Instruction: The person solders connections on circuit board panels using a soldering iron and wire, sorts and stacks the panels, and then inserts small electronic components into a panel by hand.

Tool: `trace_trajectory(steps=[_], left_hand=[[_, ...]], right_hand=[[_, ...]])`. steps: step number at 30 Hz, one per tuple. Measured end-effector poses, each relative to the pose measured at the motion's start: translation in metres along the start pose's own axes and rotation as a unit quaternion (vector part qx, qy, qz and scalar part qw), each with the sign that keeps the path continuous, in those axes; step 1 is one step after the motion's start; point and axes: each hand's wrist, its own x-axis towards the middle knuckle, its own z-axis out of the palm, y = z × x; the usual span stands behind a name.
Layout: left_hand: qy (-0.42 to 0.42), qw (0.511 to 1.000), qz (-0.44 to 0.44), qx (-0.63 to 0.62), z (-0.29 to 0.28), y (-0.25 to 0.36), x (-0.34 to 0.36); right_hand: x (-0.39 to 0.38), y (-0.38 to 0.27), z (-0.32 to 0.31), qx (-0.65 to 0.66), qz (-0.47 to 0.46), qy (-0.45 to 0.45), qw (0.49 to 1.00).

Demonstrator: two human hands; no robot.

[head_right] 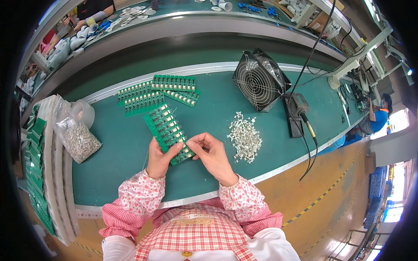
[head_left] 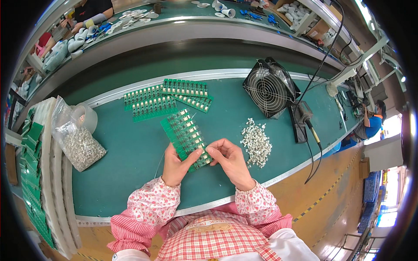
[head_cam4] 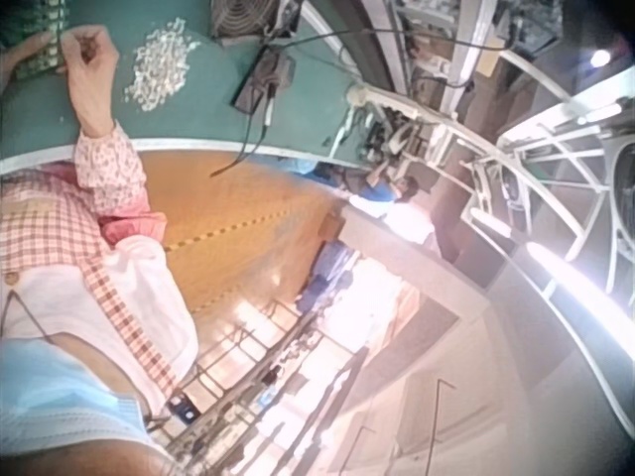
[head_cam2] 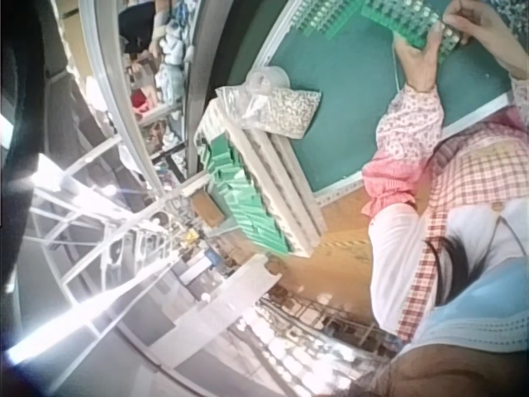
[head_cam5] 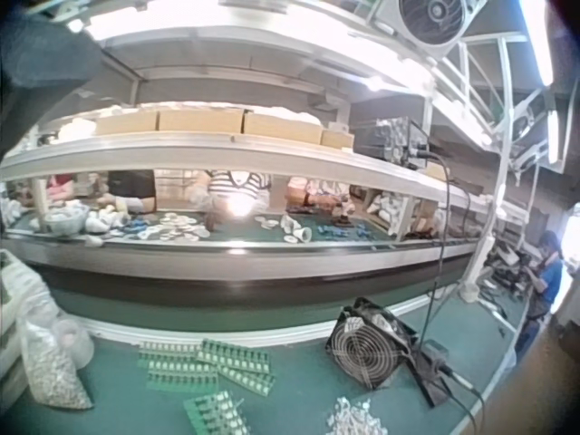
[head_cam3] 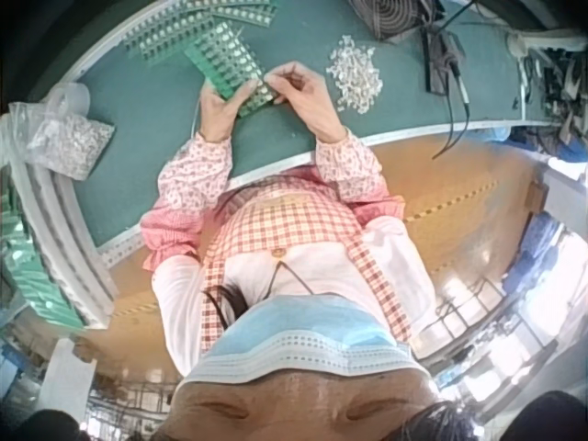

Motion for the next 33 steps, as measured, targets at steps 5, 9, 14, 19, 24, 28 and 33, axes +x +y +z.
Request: trace_trajectory(steps=[5,9,14,19,24,28,33], left_hand=[[-0.001,1.0,0.004,0.006,0.003,0.003,-0.001],[0.001,1.0,0.009,0.02,0.002,0.003,-0.002],[0.017,0.999,0.009,0.029,0.002,0.003,-0.004],[0.012,0.998,0.035,0.049,0.002,-0.002,-0.003],[-0.023,0.998,0.022,0.05,0.007,0.01,-0.003],[-0.045,0.999,-0.019,0.023,0.007,0.007,-0.003],[-0.028,0.995,-0.062,-0.069,0.003,0.007,-0.002]], right_hand=[[-0.001,0.003,0.001,0.019,-0.009,0.006,1.0],[-0.001,0.004,0.001,0.013,-0.017,-0.006,1.0],[-0.001,0.008,0.002,0.015,-0.004,-0.017,1.0],[-0.002,0.015,0.001,-0.002,-0.025,-0.004,1.0],[-0.004,0.021,0.007,0.011,-0.087,0.046,0.995],[-0.002,0.02,0.004,0.048,-0.102,0.035,0.993],[0.009,-0.001,-0.031,-0.343,-0.239,0.172,0.892]])
